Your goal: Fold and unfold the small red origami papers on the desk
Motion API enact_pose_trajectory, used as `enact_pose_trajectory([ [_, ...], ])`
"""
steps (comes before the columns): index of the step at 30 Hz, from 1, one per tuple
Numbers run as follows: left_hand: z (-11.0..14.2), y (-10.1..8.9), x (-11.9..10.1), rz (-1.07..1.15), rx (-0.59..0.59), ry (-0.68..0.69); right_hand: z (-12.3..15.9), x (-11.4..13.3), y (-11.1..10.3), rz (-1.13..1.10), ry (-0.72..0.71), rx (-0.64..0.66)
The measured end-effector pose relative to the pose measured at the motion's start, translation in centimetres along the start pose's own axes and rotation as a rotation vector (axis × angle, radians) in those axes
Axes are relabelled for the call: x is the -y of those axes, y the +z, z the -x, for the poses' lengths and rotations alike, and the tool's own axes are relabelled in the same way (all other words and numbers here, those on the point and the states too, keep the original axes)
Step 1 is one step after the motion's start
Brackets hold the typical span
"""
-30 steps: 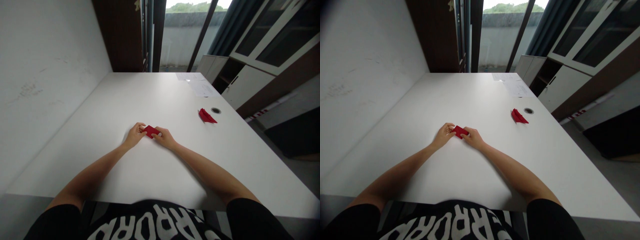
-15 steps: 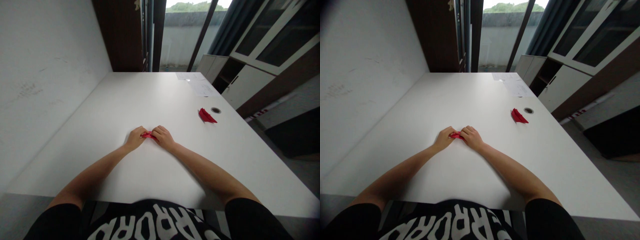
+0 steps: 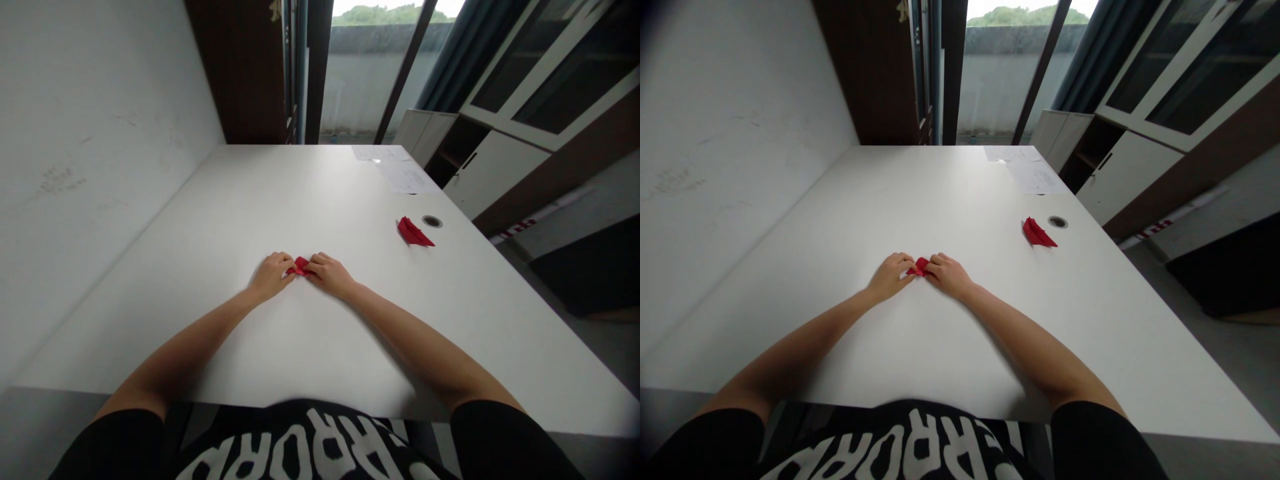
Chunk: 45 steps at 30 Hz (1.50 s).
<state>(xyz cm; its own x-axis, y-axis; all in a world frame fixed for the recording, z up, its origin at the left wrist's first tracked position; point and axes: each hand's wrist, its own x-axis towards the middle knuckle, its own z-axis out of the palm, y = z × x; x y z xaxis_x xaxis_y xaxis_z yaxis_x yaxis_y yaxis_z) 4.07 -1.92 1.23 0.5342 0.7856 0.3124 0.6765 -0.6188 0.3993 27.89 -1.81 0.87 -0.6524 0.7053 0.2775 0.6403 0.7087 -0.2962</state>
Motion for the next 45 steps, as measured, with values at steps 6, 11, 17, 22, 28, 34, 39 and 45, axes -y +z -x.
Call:
enact_pose_trajectory([
  [6, -0.2, 0.3, 0.4, -0.001, -0.001, -0.047, -0.2, -0.6, 0.0, -0.145, 0.124, -0.026],
  [11, -0.3, 0.5, 0.3, 0.080, 0.009, -0.142, -0.7, -0.4, 0.4, -0.195, 0.259, -0.048],
  [17, -0.2, 0.8, 0.3, 0.098, -0.048, -0.189, -1.0, 0.5, 0.5, 0.029, 0.359, -0.012],
  [22, -0.1, 1.0, 0.4, -0.033, -0.022, -0.022, -1.2, 0.9, 0.4, 0.191, 0.418, 0.032],
  [28, -0.2, 1.0, 0.6, -0.032, 0.011, 0.018, -0.9, 1.4, 0.3, 0.248, 0.402, 0.018],
  [34, -0.1, 0.6, 0.2, -0.065, 0.045, 0.028, -0.6, 1.0, 0.2, 0.290, 0.525, -0.018],
  [39, -0.2, 0.6, 0.4, -0.046, 0.046, 0.017, -0.9, 1.1, 0.3, 0.265, 0.491, -0.002],
  [45, -0.2, 0.5, 0.3, -0.100, 0.052, 0.036, -1.1, 0.4, 0.1, 0.264, 0.567, 0.019],
])
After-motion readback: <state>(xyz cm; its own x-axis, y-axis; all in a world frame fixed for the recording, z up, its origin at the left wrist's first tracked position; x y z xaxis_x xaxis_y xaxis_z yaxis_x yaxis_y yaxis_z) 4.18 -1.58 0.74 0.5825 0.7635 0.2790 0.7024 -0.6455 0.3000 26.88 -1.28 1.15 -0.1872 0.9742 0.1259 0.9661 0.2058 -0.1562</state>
